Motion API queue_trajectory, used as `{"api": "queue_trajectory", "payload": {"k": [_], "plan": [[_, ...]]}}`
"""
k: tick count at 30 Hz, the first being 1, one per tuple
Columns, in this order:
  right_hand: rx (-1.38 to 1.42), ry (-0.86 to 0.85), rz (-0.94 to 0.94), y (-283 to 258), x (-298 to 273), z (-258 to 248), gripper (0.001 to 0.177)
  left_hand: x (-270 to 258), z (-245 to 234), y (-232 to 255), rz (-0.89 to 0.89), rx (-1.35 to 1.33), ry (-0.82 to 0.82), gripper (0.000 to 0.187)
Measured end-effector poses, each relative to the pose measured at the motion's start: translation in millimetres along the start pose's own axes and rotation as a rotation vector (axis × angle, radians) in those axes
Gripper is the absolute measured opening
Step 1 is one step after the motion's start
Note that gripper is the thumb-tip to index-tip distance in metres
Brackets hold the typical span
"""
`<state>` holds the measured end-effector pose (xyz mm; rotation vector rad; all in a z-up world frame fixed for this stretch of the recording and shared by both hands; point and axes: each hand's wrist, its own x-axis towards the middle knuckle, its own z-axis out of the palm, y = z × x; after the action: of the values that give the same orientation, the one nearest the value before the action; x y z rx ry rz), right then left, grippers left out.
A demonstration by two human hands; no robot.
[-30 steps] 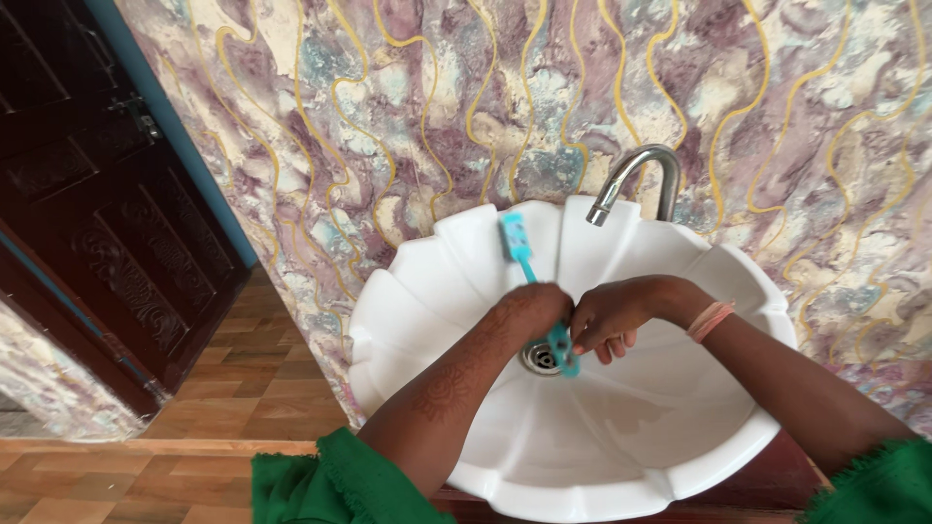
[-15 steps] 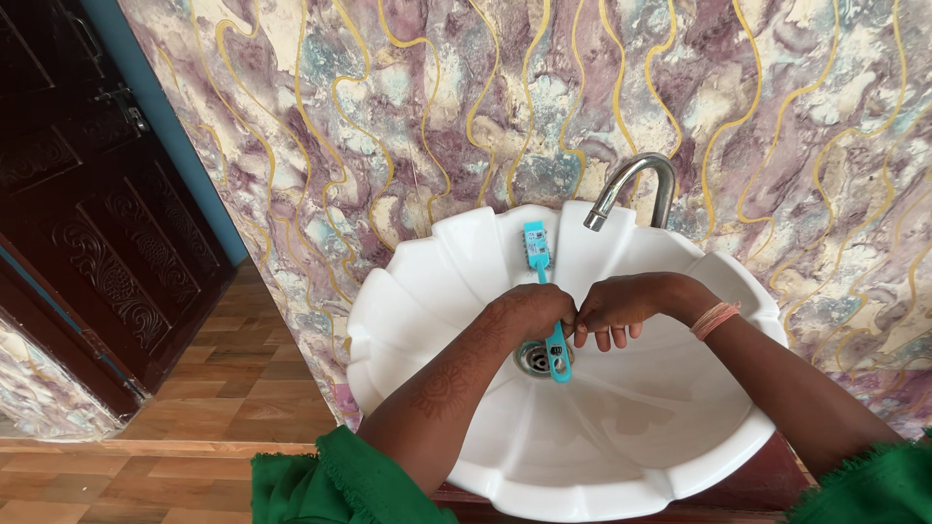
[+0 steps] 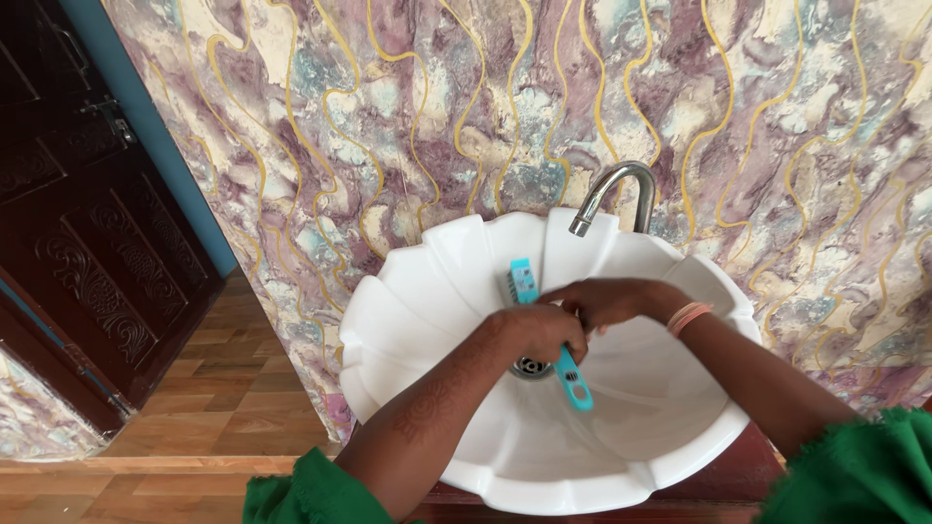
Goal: The person cleans a sink and faucet using a brush.
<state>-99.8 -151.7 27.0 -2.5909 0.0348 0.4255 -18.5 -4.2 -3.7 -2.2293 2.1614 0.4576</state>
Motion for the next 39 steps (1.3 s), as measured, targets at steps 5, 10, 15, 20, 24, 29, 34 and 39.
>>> {"api": "queue_trajectory", "payload": {"k": [5,10,15,20,24,29,34,39], "plan": [[0.005,-0.171,0.008,18.5,11.9,10.2,0.065,-9.2,2.0,42.7,-0.092,0.209,-0.141,0.027],[0.103,-0.190,-0.163,40.8,27.5,6.4,0.056,-13.8,-2.8,53.5,-0.062,0.241,-0.087,0.040],[0.069,-0.088,0.030,33.0,13.7,-7.2,0.046,-18.1,3.1,63.5,-0.007,0.448,-0.085,0.050],[0.067,-0.045,0.007,37.0,5.8,-15.9,0.049,-18.2,5.9,71.2,0.060,0.583,0.059,0.048],[0.046,-0.063,0.002,36.8,1.1,-18.8,0.053,-15.2,6.6,80.7,0.041,0.726,-0.029,0.021],[-0.076,-0.016,-0.007,29.6,-0.9,-19.0,0.058,-6.7,14.9,65.2,-0.032,0.703,-0.032,0.016],[-0.164,0.184,-0.078,5.6,3.9,-4.7,0.058,14.3,16.9,-1.9,-0.030,0.501,0.075,0.026],[-0.081,0.153,0.007,-19.9,-12.8,-4.2,0.061,0.0,2.5,-39.2,-0.220,0.684,0.075,0.036]]}}
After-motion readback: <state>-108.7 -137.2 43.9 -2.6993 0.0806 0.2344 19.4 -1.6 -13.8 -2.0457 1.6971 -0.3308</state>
